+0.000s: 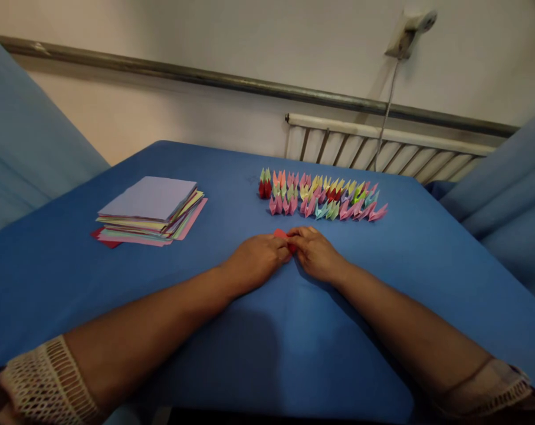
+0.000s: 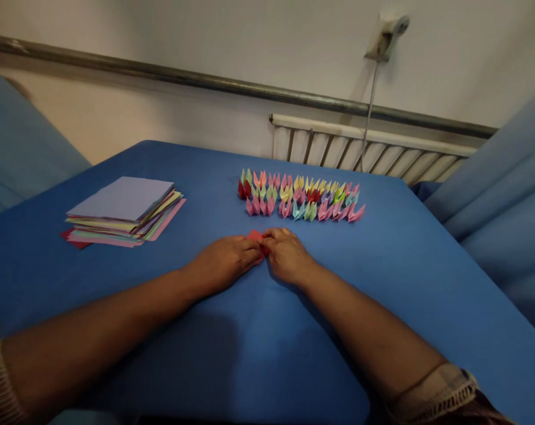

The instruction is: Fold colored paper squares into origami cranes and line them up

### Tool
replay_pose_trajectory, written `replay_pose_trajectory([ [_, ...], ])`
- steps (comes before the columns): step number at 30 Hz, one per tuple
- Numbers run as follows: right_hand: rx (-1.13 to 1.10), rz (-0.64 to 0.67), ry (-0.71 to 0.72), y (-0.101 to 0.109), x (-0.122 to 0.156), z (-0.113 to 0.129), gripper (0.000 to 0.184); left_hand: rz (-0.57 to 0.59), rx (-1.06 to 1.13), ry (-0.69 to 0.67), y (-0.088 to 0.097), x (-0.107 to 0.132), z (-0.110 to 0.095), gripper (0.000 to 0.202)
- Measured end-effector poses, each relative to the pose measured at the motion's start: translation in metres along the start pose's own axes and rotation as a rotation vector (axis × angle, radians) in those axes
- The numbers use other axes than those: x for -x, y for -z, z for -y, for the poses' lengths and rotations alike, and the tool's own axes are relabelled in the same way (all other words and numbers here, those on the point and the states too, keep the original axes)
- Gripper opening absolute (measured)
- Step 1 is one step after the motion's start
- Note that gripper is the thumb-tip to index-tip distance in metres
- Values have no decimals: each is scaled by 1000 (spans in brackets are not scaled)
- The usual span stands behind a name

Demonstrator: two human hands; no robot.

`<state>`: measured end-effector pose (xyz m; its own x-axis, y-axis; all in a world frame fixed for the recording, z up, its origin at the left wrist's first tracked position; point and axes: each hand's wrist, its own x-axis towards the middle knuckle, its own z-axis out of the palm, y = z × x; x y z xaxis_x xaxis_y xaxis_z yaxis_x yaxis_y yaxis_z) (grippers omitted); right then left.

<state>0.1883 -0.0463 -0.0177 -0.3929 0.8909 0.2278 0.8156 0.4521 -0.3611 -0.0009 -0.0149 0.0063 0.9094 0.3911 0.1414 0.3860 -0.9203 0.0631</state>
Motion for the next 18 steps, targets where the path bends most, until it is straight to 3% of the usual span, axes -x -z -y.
replay_pose_trajectory([
  [7, 37, -22, -44, -1, 1, -1, 39, -21, -161, 8, 7, 2, 1, 29],
  [13, 57, 13, -56, 5, 4, 5, 44, -32, -189, -28, 17, 9, 26, 22],
  [18, 17, 0, -52, 4, 5, 13, 38, -68, -184, 35, 18, 10, 45, 21],
])
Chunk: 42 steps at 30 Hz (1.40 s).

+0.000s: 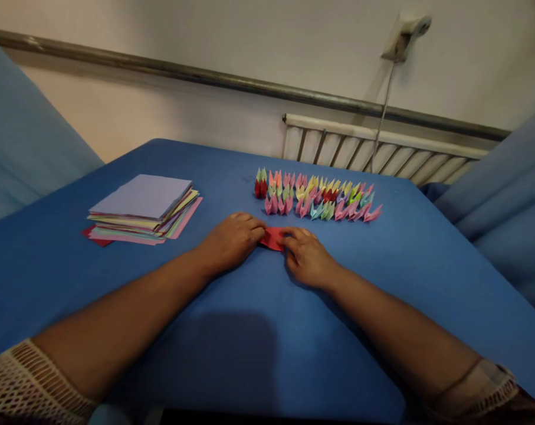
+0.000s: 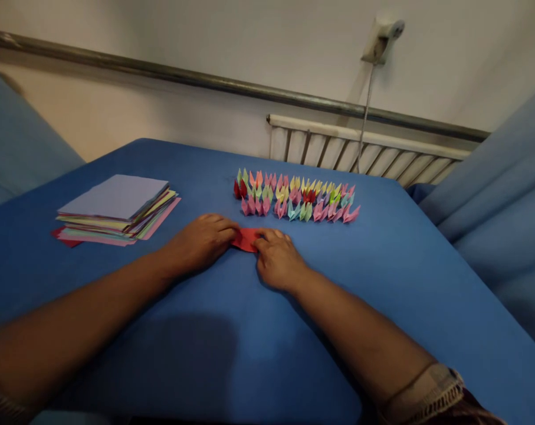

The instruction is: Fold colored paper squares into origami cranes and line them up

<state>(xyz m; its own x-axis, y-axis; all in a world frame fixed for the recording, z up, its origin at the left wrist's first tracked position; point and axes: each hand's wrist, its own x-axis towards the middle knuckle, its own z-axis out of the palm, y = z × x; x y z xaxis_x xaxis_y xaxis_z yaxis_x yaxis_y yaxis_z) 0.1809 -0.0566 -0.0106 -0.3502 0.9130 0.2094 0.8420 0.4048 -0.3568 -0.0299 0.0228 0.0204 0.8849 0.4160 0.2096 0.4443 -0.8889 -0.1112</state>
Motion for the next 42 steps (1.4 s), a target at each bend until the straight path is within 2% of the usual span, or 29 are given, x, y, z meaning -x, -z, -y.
replay_pose_trajectory([
  [3, -20, -7, -7, -1, 0, 2, 35, 32, 62, 63, 2, -2, -4, 18],
  [6, -37, -6, -9, -3, 0, 1, 37, 68, 142, 90, 6, -2, -16, 19],
  [10, -61, -30, -2, -4, 0, -2, 40, 29, 199, 71, 2, 4, -27, 34],
  [16, -67, -25, -3, -4, 1, -2, 38, 3, 461, 211, -10, 8, -30, 45],
  [20, -70, -33, -10, -4, 2, -2, 37, -140, 338, 320, -2, 10, -24, 45],
  [21, -70, -33, -11, -4, 2, -2, 37, -141, 284, 366, 1, 11, -21, 40],
  [23, -71, -35, -10, -5, 2, -2, 36, -40, 207, 412, 7, 14, -15, 25],
  [26, -71, -41, -9, -6, 2, -3, 35, 62, 249, 338, 9, 15, -11, 17],
  [29, -67, -35, -9, -7, 2, -3, 35, 55, 333, 235, 3, 15, -17, 26],
  [33, -54, -25, -15, -6, 1, -3, 35, 54, 336, 172, -5, 11, -25, 30],
  [36, -63, -25, -10, -5, 1, -3, 35, 90, 282, 114, -5, 7, -25, 26],
  [42, -79, -29, 35, -5, 1, -8, 36, 168, 42, 27, 0, 0, -29, 23],
])
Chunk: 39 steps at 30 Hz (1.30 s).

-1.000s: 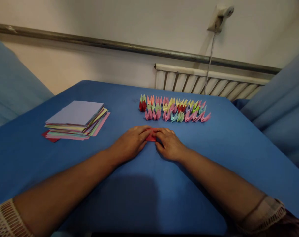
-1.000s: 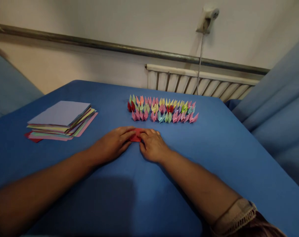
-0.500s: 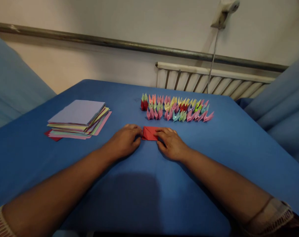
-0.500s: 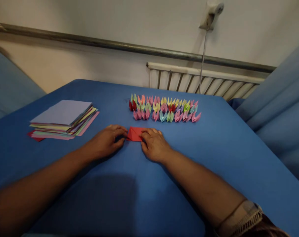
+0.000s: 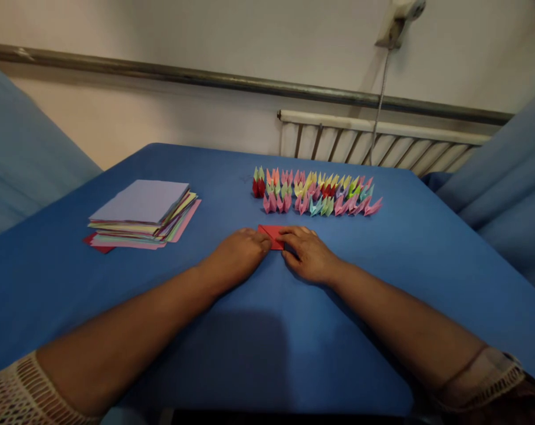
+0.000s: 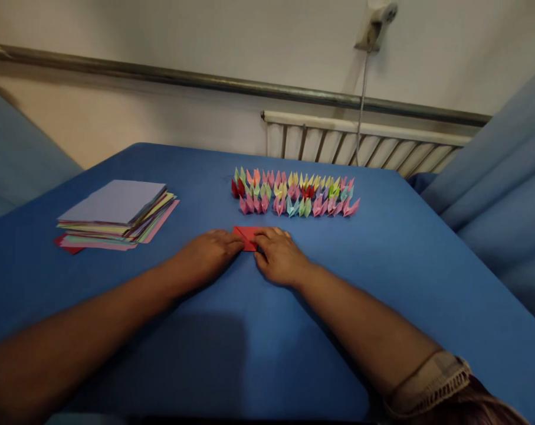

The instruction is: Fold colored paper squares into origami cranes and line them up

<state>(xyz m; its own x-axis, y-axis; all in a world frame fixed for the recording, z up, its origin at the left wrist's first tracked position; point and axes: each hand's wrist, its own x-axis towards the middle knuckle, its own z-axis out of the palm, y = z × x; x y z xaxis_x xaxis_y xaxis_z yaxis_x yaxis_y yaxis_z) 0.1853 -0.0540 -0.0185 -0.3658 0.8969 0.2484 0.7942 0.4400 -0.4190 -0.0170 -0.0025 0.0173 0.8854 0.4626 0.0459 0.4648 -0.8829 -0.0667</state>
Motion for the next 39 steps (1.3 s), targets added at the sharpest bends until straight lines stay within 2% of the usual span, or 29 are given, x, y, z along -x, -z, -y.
replay_pose_trajectory([
  [4, 7, 29, 29, 1, -2, -5, 36, 8, -51, 2, -2, -3, -1, 22],
  [8, 46, 30, 51, 2, -5, -6, 30, -46, -27, 74, -3, -5, 2, 19],
  [16, 240, 86, 145, 6, -20, 7, 26, -69, 94, 111, 1, -1, 5, 18],
  [21, 167, 142, 193, 13, -22, 9, 25, -87, 163, 109, 3, 1, 3, 20],
  [28, 133, 54, 184, 7, -16, -14, 28, -78, 170, 82, 4, 1, 4, 18],
  [34, 177, 61, 198, 8, -21, -4, 23, -111, 149, 129, -3, -3, 2, 18],
  [39, 151, 51, 192, 8, -17, 2, 23, -87, 153, 133, -4, -1, 4, 16],
])
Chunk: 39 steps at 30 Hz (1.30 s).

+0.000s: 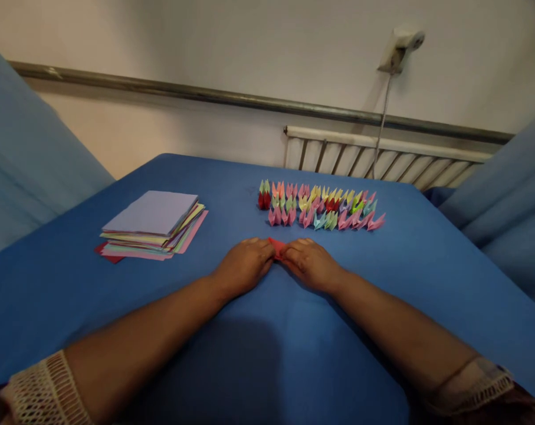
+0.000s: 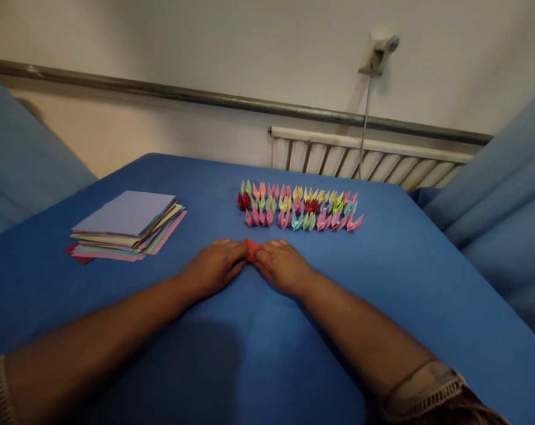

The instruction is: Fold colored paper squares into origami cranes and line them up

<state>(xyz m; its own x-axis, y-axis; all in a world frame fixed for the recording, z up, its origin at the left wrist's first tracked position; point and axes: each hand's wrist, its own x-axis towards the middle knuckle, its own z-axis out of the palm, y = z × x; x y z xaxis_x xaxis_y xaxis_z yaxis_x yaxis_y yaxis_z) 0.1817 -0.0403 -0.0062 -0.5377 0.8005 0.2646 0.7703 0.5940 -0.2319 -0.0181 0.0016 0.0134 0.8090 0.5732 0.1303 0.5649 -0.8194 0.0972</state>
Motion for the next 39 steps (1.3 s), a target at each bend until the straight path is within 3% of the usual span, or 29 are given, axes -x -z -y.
replay_pose_trajectory([
  [5, -181, -50, -14, -6, 1, -6, 11, -9, 124, 4, 1, 5, 0, 13],
  [12, -323, -121, -157, -14, -3, -13, 4, -76, 251, 64, -5, 6, 4, 18],
  [18, -237, -101, -260, -17, -9, -8, 14, -81, 209, 119, -6, 1, 5, 16],
  [24, -190, -124, -272, -16, -11, -6, 4, -113, 246, 206, -7, 0, 6, 7],
  [31, 60, 24, -104, -3, -1, 8, 27, -60, 176, -40, -6, 6, 8, 37],
  [39, 181, 91, -151, 2, 1, 20, 32, 98, -14, -2, 6, 16, -1, 41],
])
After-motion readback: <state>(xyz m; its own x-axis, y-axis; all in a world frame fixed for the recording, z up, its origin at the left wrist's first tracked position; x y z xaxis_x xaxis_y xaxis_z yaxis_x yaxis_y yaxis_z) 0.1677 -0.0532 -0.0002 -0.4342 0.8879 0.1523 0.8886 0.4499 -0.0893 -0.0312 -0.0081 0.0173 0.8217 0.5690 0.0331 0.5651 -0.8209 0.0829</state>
